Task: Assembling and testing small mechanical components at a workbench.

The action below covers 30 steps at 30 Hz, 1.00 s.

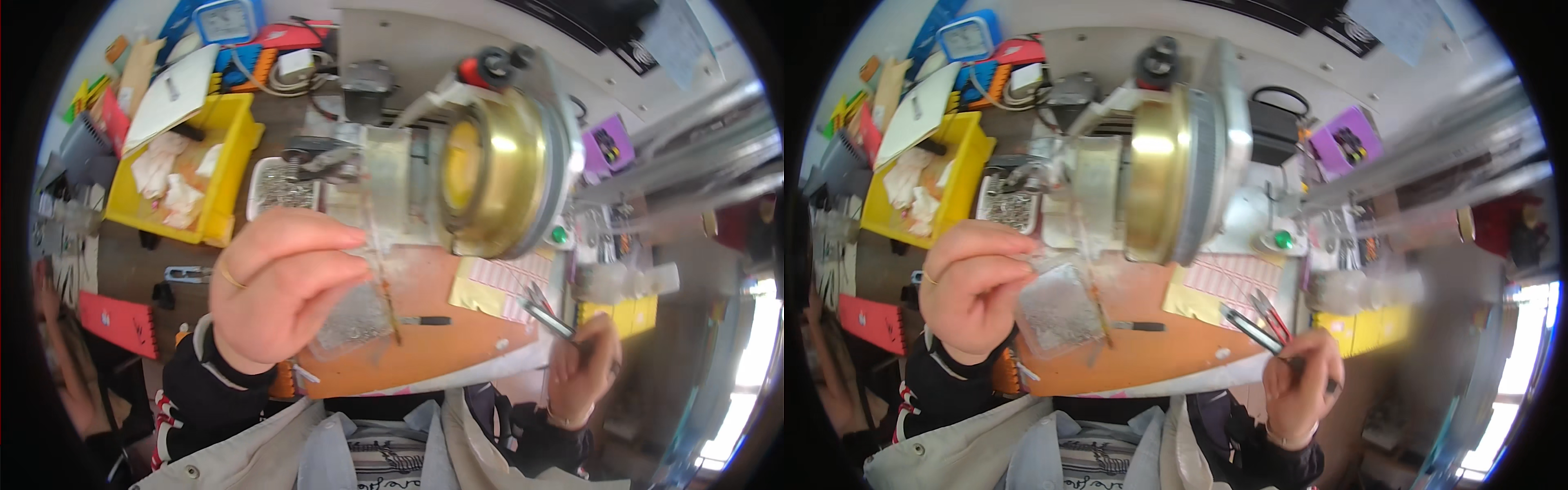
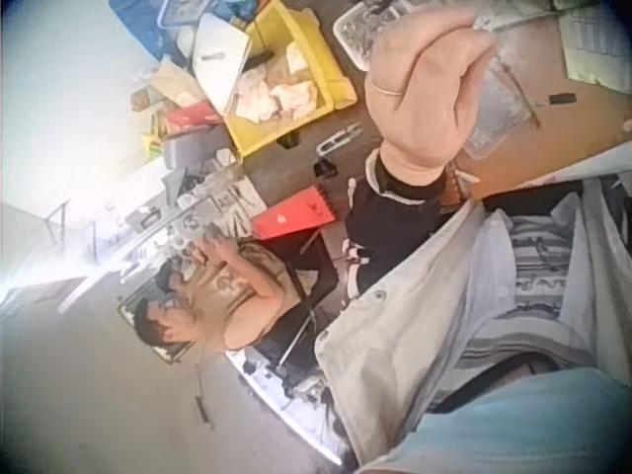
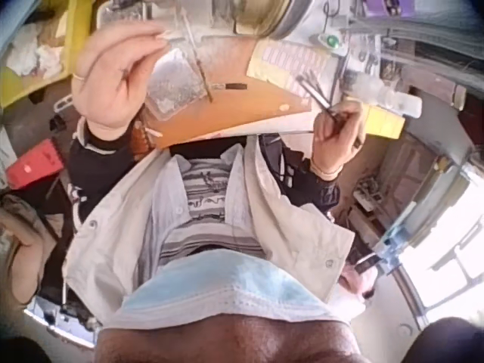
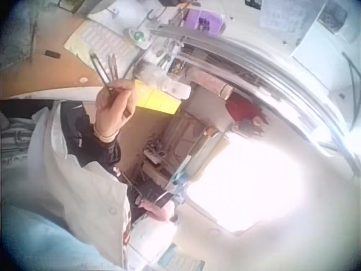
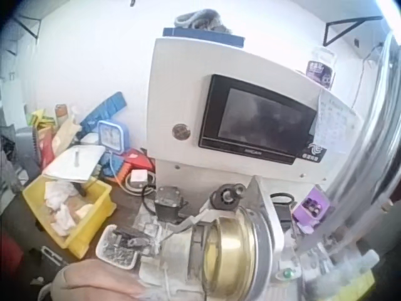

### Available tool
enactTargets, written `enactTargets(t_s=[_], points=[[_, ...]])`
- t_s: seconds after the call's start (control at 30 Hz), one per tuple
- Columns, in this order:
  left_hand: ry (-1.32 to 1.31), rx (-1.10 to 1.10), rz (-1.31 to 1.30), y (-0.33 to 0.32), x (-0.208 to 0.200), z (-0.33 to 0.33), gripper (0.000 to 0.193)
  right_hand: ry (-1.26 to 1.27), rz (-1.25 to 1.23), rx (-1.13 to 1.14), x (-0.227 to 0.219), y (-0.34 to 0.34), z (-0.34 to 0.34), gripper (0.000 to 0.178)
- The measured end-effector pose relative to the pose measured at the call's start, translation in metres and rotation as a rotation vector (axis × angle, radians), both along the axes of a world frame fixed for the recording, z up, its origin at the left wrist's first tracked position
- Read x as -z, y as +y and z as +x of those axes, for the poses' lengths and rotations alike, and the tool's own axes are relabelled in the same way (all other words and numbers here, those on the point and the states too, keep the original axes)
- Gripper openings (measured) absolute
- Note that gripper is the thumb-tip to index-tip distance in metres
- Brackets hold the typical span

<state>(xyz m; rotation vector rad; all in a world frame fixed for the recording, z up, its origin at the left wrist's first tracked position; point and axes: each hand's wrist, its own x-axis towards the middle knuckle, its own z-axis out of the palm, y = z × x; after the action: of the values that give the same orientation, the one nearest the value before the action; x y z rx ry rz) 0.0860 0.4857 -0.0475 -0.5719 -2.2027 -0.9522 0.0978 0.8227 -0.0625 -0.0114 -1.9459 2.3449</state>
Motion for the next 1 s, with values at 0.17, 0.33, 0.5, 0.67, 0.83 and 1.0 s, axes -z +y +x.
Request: enactTargets(t_s=[0.17,0.33,0.5,0.67,0.83,1.0], points=[[-0.06,0.086,0.036,-0.004,-0.002,0.003,0.028,0.17,0.111,-0.182,-0.045,-0.056,0.01,0.036],[-0.111,0.151,0.077,-0.006,0.003,0.003,0.028,0.531,0.394,-0.566,-0.043,-0.08,-0.015,0.022],[-0.113,0.209,0.104,-0.007,0.003,0.001,0.029,0.541,0.524,-0.492,-0.049,-0.096,-0.016,0.021],[-0.084,0.195,0.105,-0.007,0.001,0.001,0.03,0.553,0.64,-0.512,-0.054,-0.1,-0.016,0.021],[-0.058,0.184,0.108,-0.005,0.004,0.0,0.031,0.556,0.651,-0.484,-0.049,-0.106,-0.016,0.021],[-0.051,0.185,0.107,-0.005,0.003,0.0,0.031,0.576,0.635,-0.542,-0.05,-0.105,-0.02,0.021]])
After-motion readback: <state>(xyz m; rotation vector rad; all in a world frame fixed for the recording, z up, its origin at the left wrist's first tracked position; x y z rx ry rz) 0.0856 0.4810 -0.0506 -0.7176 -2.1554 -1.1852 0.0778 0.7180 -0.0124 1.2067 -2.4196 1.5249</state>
